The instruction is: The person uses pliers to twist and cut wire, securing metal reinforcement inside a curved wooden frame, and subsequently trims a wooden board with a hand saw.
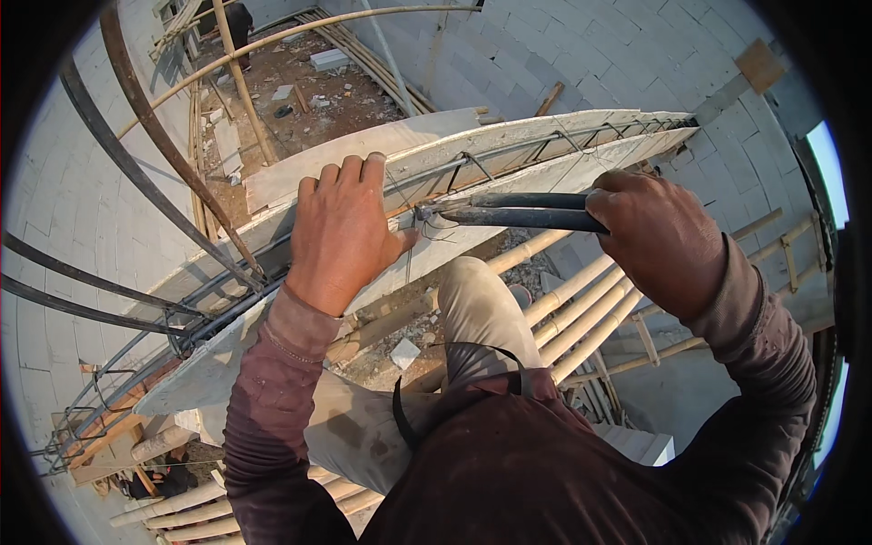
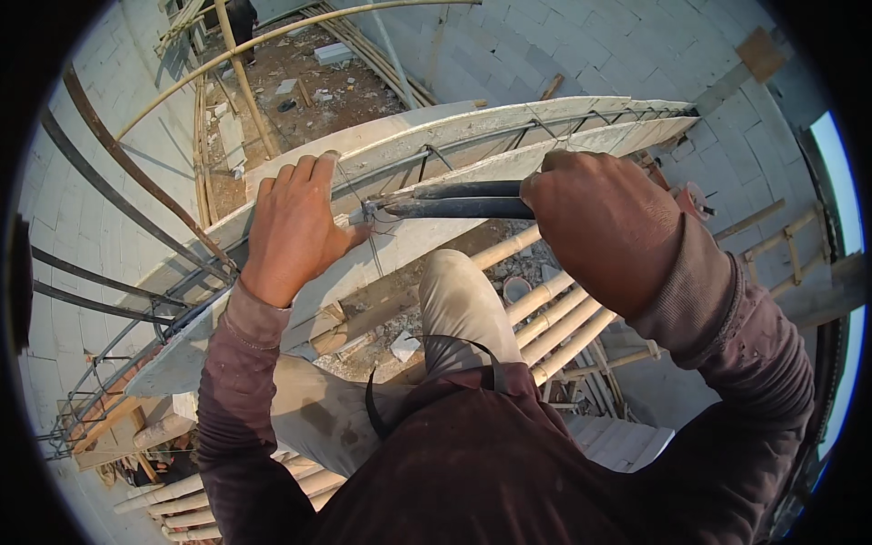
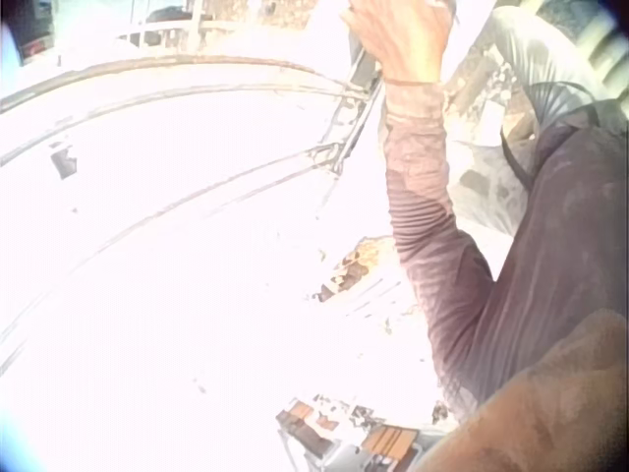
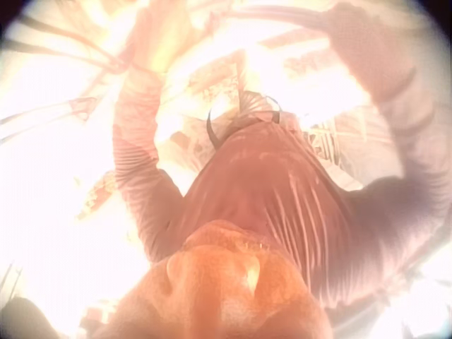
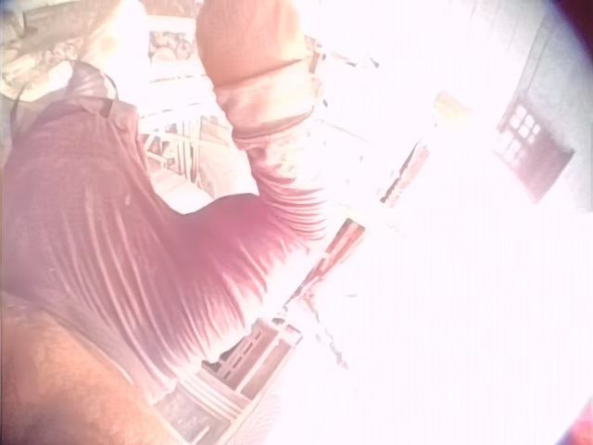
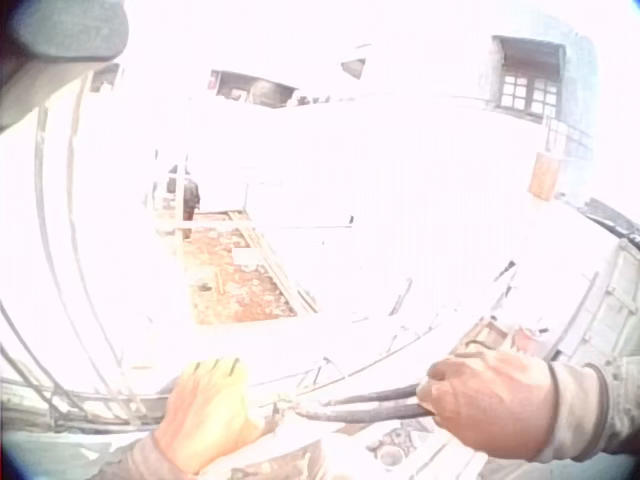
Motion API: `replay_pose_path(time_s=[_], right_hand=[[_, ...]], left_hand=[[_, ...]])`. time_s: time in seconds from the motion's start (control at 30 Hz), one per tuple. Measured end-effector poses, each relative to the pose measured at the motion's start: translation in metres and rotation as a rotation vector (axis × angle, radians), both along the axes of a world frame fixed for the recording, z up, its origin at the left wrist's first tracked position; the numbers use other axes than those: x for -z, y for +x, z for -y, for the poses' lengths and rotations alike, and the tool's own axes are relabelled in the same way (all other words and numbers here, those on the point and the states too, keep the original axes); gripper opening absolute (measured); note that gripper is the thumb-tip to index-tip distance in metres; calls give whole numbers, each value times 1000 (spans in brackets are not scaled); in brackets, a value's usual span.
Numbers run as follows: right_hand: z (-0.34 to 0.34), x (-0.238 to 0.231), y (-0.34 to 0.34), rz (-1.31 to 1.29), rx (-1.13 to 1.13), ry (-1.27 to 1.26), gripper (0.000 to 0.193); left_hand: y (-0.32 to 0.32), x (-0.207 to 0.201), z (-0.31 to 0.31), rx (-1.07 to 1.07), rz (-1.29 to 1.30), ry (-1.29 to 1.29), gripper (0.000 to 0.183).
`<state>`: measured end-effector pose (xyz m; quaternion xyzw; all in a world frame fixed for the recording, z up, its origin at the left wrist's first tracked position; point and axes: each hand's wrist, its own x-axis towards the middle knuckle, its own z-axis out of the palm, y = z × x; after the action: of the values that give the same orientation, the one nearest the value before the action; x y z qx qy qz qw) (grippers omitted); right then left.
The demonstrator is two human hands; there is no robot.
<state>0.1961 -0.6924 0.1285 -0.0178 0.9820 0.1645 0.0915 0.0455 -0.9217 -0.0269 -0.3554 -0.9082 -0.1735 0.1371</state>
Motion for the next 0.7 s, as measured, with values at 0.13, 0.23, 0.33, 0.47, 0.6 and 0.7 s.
replay_pose_path(time_s=[0.13,0.23,0.33,0.47,0.6,0.7], right_hand=[[-9,11,2,-261,-271,152,17],[-15,-2,-16,-112,-166,-31,26],[-28,-17,-42,175,152,-274,36],[-57,-10,-42,-151,-253,-136,29],[-94,3,-19,-363,-286,-84,35],[-114,24,1,-346,-88,-781,30]], left_hand=[[-1,1,0,10,-36,15,83],[-2,1,-1,11,3,-13,86],[-2,-1,-1,10,14,-20,85],[-4,0,0,16,7,-13,89],[-4,1,0,28,4,-8,98],[-4,2,-2,39,-19,49,104]])
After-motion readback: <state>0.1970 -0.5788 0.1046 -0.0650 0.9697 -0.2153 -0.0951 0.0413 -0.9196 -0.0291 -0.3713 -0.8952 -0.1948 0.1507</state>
